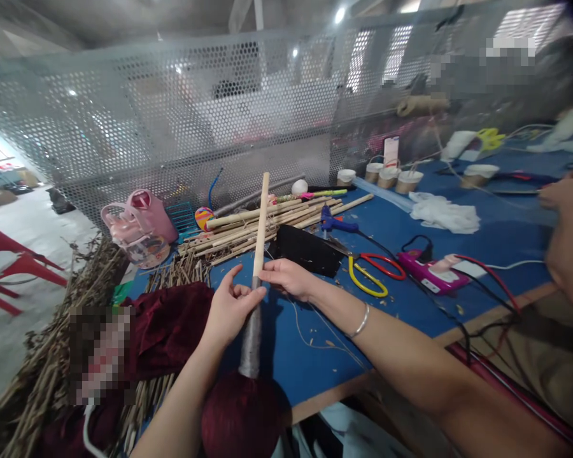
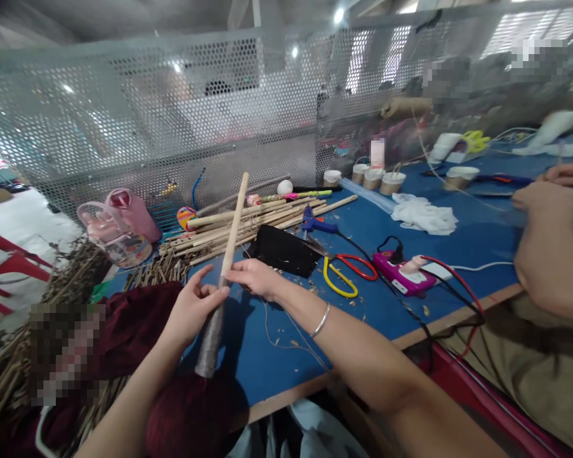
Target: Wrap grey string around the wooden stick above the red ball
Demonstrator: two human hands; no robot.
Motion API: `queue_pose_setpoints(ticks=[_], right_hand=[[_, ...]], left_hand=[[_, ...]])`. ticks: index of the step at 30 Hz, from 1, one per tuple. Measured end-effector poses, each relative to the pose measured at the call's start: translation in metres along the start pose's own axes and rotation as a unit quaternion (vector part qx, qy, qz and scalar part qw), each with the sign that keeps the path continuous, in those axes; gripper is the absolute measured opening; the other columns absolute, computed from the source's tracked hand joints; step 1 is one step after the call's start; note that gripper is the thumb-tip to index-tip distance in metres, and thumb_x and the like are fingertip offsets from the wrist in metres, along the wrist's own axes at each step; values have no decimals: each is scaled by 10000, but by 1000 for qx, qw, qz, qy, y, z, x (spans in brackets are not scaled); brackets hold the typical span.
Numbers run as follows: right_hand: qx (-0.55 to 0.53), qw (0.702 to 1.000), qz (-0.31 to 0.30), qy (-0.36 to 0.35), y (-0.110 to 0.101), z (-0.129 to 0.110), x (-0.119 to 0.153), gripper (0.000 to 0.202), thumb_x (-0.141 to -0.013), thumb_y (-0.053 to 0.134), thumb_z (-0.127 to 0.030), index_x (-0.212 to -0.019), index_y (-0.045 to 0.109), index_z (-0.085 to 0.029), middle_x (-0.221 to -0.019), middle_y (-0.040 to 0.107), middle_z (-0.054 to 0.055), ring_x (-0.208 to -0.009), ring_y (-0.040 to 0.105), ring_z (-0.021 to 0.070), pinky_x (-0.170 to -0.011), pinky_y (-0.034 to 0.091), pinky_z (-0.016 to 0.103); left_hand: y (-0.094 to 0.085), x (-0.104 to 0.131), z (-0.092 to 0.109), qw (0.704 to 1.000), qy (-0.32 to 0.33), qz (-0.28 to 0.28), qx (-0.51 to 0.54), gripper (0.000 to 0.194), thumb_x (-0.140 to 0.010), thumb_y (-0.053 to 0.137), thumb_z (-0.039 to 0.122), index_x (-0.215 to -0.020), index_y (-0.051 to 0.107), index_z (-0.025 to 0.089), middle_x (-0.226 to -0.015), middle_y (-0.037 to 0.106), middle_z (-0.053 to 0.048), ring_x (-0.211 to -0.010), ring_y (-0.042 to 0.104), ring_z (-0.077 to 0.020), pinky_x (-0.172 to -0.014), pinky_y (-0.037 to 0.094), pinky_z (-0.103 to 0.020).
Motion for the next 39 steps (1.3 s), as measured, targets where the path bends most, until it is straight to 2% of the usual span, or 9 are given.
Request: queue_pose_setpoints(ticks=[4,10,13,16,21,27,32,36,39], right_hand=[[-47,998,-30,2,3,0,1,313,-729,600,-437,-724,503,-140,-398,271,-109,-326,185,27,-318,118,167],[-98,993,-70,-7,5,0,1,309,-728,603,-424,-783,509,-134,-398,283,-113,-330,164,24,-324,110,161],[-46,998,-48,-15,6,0,1,313,-731,602,-415,-794,549,-114,-411,346,-91,-328,211,25,-317,120,167],[-29,999,-32,-13,9,2,1,307,-745,591,-411,-790,560,-109,-422,373,-78,-333,244,28,-314,132,166],[-133,987,-88,13,14,7,1,283,-762,575,-402,-847,523,-138,-423,248,-113,-344,154,23,-337,112,148],[-191,971,-142,16,13,6,3,300,-761,586,-364,-941,535,-129,-438,205,-116,-364,124,26,-351,103,146],[-163,981,-101,-18,12,2,4,276,-745,603,-361,-863,530,-123,-405,249,-115,-341,140,27,-333,96,162],[-114,992,-63,2,10,1,2,279,-715,627,-379,-782,515,-133,-396,288,-109,-321,173,26,-315,102,165],[-104,993,-55,-5,10,1,2,287,-717,623,-389,-804,529,-132,-397,306,-107,-318,183,27,-312,106,166]], left_hand=[[-1,3,2,1000,-1,-8,26,778,-653,694,343,-1311,329,145,-538,555,59,-452,500,-77,-452,358,-173],[6,10,-3,987,-60,-34,144,758,-706,640,372,-1337,264,189,-690,665,-29,-565,627,-156,-533,489,-261],[6,10,-5,989,-77,-55,110,685,-712,632,381,-1287,344,144,-680,659,-40,-508,603,-138,-464,462,-226],[6,11,-4,996,-63,-53,42,742,-681,666,364,-1301,332,130,-616,640,-15,-422,554,-109,-391,398,-184],[7,13,0,997,-41,-12,57,862,-694,653,374,-1388,181,179,-615,641,5,-384,528,-92,-364,373,-171],[9,15,0,994,-35,-44,97,844,-713,635,382,-1396,169,208,-629,640,4,-387,530,-90,-368,368,-173],[6,12,-3,987,-68,-89,116,791,-738,601,397,-1387,194,201,-714,648,-25,-457,571,-113,-421,419,-208],[-2,8,0,998,-19,-39,45,799,-671,690,309,-1349,291,169,-589,580,47,-483,540,-78,-459,391,-168],[-2,9,0,999,-1,-25,30,841,-686,674,315,-1381,215,201,-560,590,49,-454,544,-90,-438,385,-171]])
Point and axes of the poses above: each hand's wrist, its own x-axis away from the middle knuckle, its own y-axis out of the palm, z = x × y, the point moved 2 cm from there along -x, towards the middle knuckle
